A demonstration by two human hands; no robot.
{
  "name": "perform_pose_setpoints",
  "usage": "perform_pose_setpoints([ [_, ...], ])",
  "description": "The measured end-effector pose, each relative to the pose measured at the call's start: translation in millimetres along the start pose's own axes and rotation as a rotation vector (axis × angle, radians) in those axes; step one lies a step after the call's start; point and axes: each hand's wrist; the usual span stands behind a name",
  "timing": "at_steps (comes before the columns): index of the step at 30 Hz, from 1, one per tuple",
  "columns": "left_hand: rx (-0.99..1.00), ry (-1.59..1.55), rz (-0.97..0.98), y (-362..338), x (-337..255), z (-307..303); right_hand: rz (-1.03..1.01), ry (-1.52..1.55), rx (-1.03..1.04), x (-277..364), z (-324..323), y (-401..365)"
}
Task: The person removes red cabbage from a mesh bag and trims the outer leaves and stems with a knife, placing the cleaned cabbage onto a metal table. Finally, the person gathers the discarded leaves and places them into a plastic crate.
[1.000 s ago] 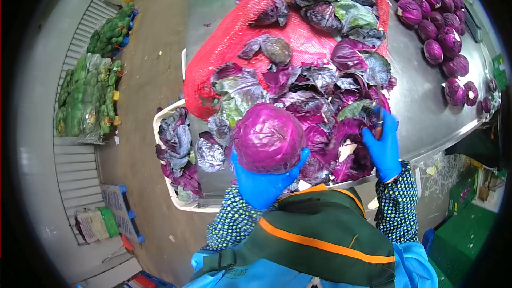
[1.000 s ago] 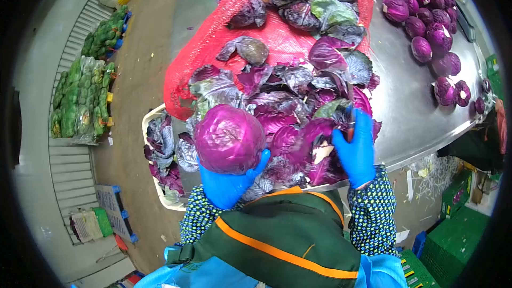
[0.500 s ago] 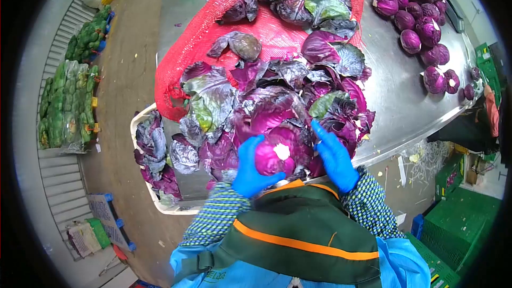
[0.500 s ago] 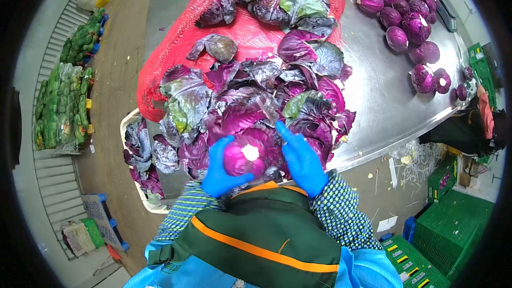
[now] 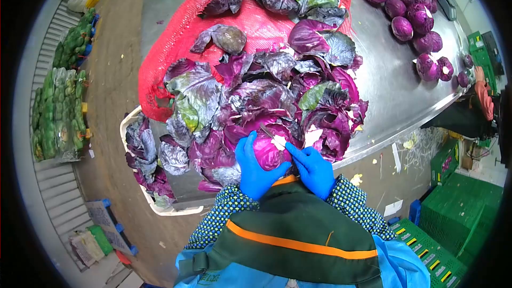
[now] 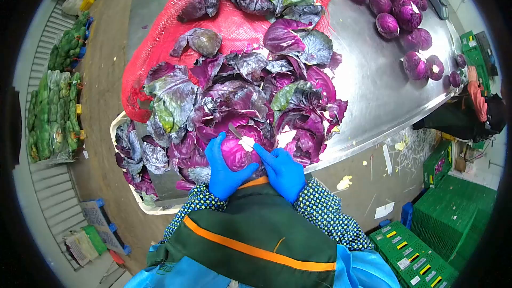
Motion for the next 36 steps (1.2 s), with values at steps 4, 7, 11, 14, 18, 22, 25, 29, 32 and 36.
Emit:
perform_pose_setpoints([
  [4, 0.005, 0.096, 0.162, -16.1, -0.2, 4.7, 0.25, 0.124, -0.001, -22.8, -26.1, 44.9],
  [7, 0.016, -0.05, 0.127, -11.7, 3.2, -10.2, 0.319, 0.479, 0.108, -9.1, -19.2, 40.2],
  [11, 0.095, -0.107, 0.289, -19.3, -6.4, -61.7, 0.335, 0.731, 0.02, -6.3, -48.0, 61.1],
  [14, 0.029, -0.281, 0.492, -15.2, -22.7, -91.3, 0.411, 1.004, 0.101, -21.4, -53.0, 69.7],
  [18, -0.251, 0.17, 0.678, -4.2, -55.5, -101.8, 0.127, 1.295, 0.163, 58.2, -77.1, 54.4],
  [22, -0.465, 0.253, 0.703, 3.0, -66.2, -99.2, -0.06, 1.287, 0.428, 82.3, -99.8, 39.9],
  [25, -0.47, 0.254, 0.652, 1.0, -73.4, -96.5, -0.013, 1.301, 0.412, 78.8, -102.7, 43.0],
  [29, -0.437, 0.251, 0.696, -0.4, -74.0, -96.3, -0.012, 1.417, 0.371, 66.1, -96.2, 42.6],
  [32, -0.377, 0.278, 0.601, -6.2, -72.6, -96.6, 0.037, 1.296, 0.239, 67.7, -83.0, 44.5],
  [36, -0.332, -0.194, 0.363, -9.4, -64.4, -90.4, 0.125, 1.281, 0.111, 57.8, -79.5, 48.8],
])
Point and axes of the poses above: each hand's wrist, its own y-axis towards the middle knuckle, its own z-axis out of the palm, x = y × z, and after that the axes turned 11 degrees about x, right-handed
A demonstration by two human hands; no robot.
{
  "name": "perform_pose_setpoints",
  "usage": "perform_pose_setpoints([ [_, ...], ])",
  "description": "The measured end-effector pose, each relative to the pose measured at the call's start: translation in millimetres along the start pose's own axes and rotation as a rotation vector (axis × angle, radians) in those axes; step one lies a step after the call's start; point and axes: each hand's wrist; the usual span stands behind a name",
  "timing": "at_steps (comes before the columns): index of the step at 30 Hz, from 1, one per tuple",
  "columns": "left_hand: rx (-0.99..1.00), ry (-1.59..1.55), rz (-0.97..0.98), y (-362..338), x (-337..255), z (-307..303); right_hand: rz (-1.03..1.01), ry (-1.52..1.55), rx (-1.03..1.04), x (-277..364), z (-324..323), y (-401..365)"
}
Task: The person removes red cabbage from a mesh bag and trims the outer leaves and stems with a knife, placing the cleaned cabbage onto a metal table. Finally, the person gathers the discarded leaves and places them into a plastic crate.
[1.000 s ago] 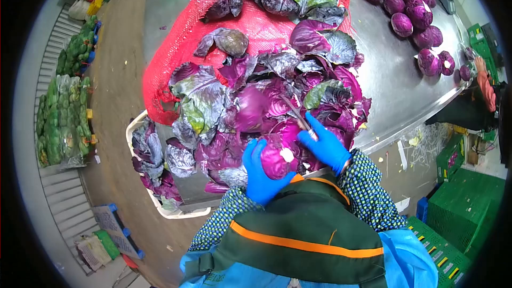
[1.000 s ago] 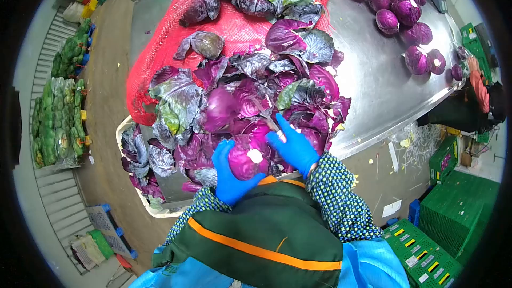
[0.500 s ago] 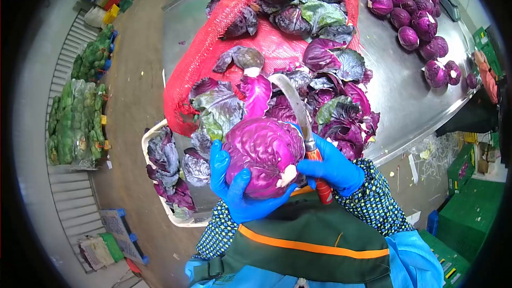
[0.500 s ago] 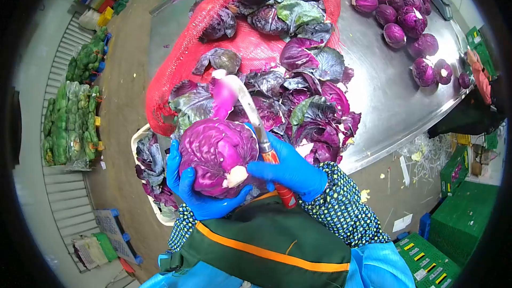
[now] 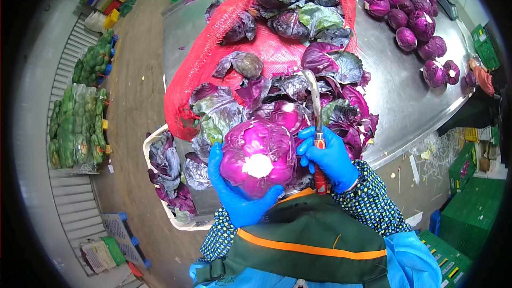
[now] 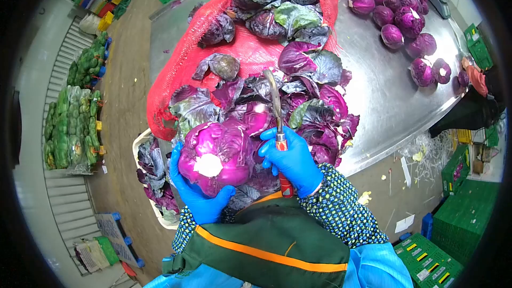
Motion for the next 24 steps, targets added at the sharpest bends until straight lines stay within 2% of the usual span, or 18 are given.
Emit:
perform_pose_setpoints([
  [1, -0.032, -0.19, -0.096, -0.6, -0.7, -0.1, -0.015, 0.016, 0.018, -1.0, -0.9, 1.9],
  [2, -0.037, -0.185, -0.097, -0.5, -1.0, -2.1, -0.014, 0.017, 0.024, -1.2, 0.9, 3.1],
  [5, 0.012, 0.24, 0.14, 2.5, -2.7, -5.3, -0.118, -0.034, 0.077, 22.0, 18.2, -2.5],
  [7, 0.007, 0.216, 0.182, 4.6, -5.0, -4.4, 0.131, -0.099, 0.216, 35.4, 23.1, -7.9],
  [9, 0.002, 0.107, 0.145, 4.6, -4.4, -6.0, 0.089, -0.089, 0.199, 28.9, 17.4, -9.1],
  [11, 0.022, 0.147, 0.135, 1.5, -2.6, -10.4, 0.006, -0.067, 0.046, 17.4, 10.8, -10.2],
  [13, 0.05, 0.013, 0.009, 0.7, -2.6, -12.1, -0.002, -0.006, -0.125, 18.2, 9.9, -8.7],
  [14, -0.032, -0.387, -0.202, -1.0, -8.5, -6.3, 0.006, 0.039, -0.128, 17.3, 5.1, -8.4],
  [15, -0.071, -0.655, -0.298, -0.2, -5.8, -6.3, 0.014, 0.084, -0.126, 17.8, 0.3, -7.6],
  [17, -0.154, -1.142, -0.509, -1.2, 5.0, -12.5, 0.03, 0.11, -0.116, 22.7, 0.0, -12.7],
  [18, -0.127, -1.269, -0.591, 0.9, 5.9, -14.7, 0.026, 0.132, -0.106, 24.1, -0.1, -14.1],
  [19, -0.141, -1.261, -0.587, -0.6, 9.1, -16.2, 0.023, 0.154, -0.098, 25.4, 0.1, -15.4],
  [21, -0.068, -1.779, -0.676, -0.9, 15.8, -16.5, -0.009, 0.127, -0.117, 34.3, 2.7, -19.9],
  [23, -0.105, -1.892, -0.662, 3.7, 12.0, -9.5, -0.004, 0.045, -0.146, 34.1, -3.9, -21.0],
  [24, -0.042, -1.362, -0.612, 2.0, 21.0, -2.5, 0.024, -0.009, -0.142, 34.3, -8.0, -21.3],
])
Point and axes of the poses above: each hand's wrist, its own y-axis towards the middle knuckle, its own z-axis out of the palm, x = y × z, and after that the axes turned 11 degrees about x, right-handed
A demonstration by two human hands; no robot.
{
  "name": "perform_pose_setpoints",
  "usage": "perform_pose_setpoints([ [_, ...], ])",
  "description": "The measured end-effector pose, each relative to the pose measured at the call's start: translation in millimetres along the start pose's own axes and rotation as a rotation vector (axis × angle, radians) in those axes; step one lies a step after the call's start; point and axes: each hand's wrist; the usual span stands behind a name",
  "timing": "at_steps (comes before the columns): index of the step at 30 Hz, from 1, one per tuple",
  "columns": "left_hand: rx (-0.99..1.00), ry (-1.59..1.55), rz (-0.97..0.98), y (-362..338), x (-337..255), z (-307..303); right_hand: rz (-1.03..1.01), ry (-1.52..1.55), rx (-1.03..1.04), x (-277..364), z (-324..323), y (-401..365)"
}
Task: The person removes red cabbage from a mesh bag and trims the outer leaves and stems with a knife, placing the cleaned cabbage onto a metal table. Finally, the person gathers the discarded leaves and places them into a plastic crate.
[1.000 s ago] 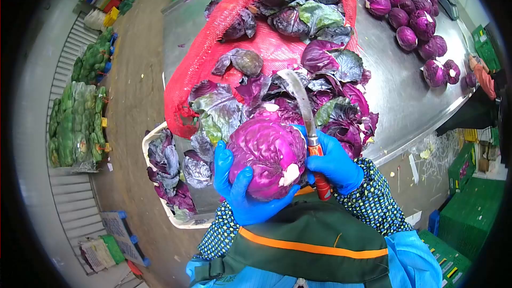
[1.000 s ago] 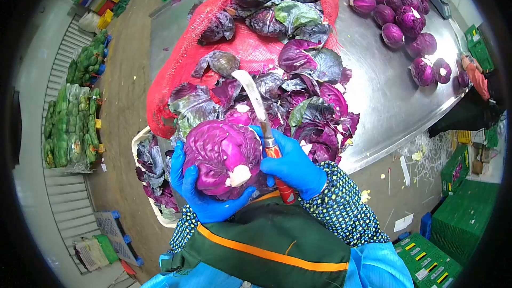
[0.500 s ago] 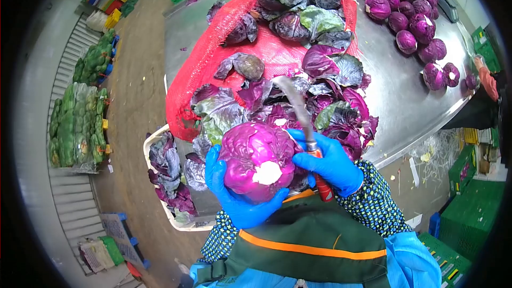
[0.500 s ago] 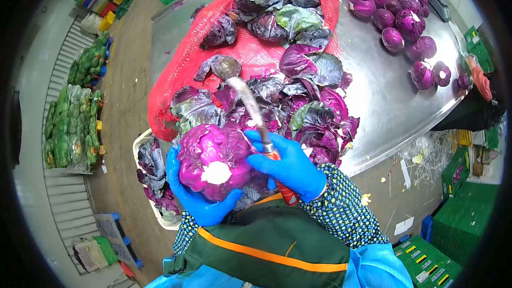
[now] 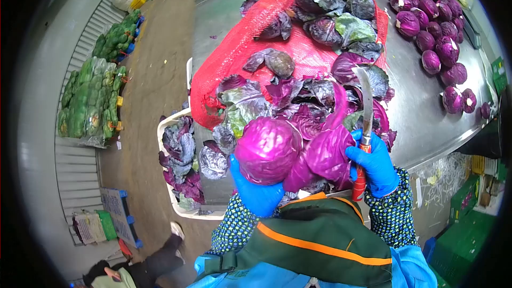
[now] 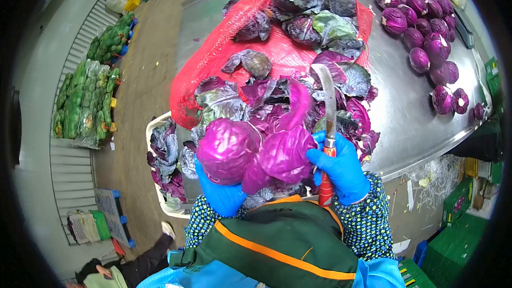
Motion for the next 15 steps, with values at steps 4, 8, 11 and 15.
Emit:
perform_pose_setpoints([
  [4, 0.062, 0.725, -0.014, -2.9, -1.0, -11.1, -0.073, -0.06, -0.068, 0.3, -9.5, 6.3],
  [8, 0.204, 1.002, -0.081, -4.8, -6.5, -4.6, -0.456, -0.701, -0.224, -23.1, -41.6, 32.0],
  [11, 0.273, 1.191, -0.092, -3.3, -9.4, 3.7, -0.555, -0.521, 0.052, 1.5, 6.0, 23.6],
  [15, 0.338, 1.148, -0.081, -1.8, -16.4, 34.0, -0.592, -0.929, 0.378, 14.2, 55.8, 3.1],
])
Point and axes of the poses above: each hand's wrist, its own y-axis towards the middle knuckle, its own z-axis out of the palm, x = y × z, and after that the axes turned 11 degrees about x, right-handed
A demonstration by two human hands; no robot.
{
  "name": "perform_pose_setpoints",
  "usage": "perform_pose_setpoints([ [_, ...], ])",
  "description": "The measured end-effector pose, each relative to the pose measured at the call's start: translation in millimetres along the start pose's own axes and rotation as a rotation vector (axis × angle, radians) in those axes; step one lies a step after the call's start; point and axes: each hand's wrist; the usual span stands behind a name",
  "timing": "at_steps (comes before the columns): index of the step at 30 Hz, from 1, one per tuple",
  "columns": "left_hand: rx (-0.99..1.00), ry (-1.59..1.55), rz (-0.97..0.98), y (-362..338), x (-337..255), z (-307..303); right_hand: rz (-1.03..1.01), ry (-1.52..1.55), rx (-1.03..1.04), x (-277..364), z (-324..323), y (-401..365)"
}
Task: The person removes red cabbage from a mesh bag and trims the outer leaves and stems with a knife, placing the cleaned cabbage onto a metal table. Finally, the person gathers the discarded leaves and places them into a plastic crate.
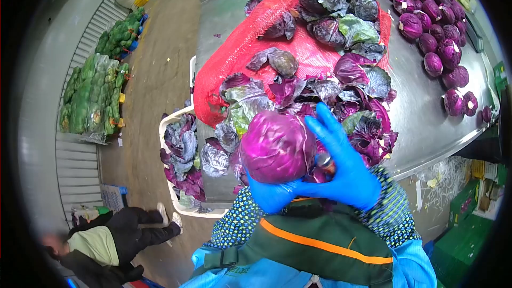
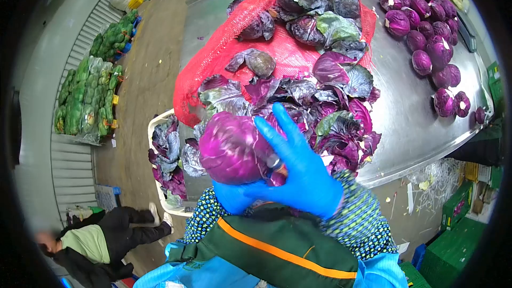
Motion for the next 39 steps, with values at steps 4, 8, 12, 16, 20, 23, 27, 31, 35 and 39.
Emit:
perform_pose_setpoints([
  [4, 0.26, 0.258, -0.004, -6.4, 34.6, -16.2, 0.105, -0.033, -0.113, -4.5, 15.7, -17.5],
  [8, 0.389, -0.156, -0.237, 6.3, 47.1, -6.3, 0.242, 0.545, -0.078, -5.9, -7.8, -22.3],
  [12, 0.456, 0.088, -0.053, 6.9, 28.5, -3.4, 0.474, 0.926, 0.134, -57.7, -59.8, -18.8],
  [16, 0.347, -0.168, -0.05, -5.2, 29.2, -7.3, 0.703, 0.489, -0.095, -137.5, -64.3, -25.8],
  [20, 0.242, -0.254, -0.044, -8.0, 30.3, -7.1, 0.336, -0.161, -0.533, -175.4, -34.1, -67.9],
  [23, 0.197, -0.228, -0.051, -0.2, 30.9, -1.9, 0.357, 0.958, -0.268, -58.9, -19.4, -55.4],
  [27, 0.001, -1.231, 0.058, 17.4, 26.0, 30.4, 0.226, 1.076, -0.155, -70.7, 4.1, -75.3],
  [31, -0.203, -0.606, -0.193, 87.6, 2.6, 67.4, 0.023, 1.72, -0.412, -115.8, 13.6, -126.1],
  [35, -0.172, -0.604, 0.201, 157.5, 10.9, 127.6, -0.484, 1.592, -0.567, -141.9, -5.6, -156.6],
  [39, 0.081, 0.665, 0.111, 118.8, 69.9, 166.6, 0.241, 1.003, -1.286, -203.8, -59.0, -237.3],
])
Point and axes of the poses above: each hand's wrist, its own y-axis towards the middle knuckle, its own z-axis out of the palm, x = y × z, and after that the axes turned 11 degrees about x, right-handed
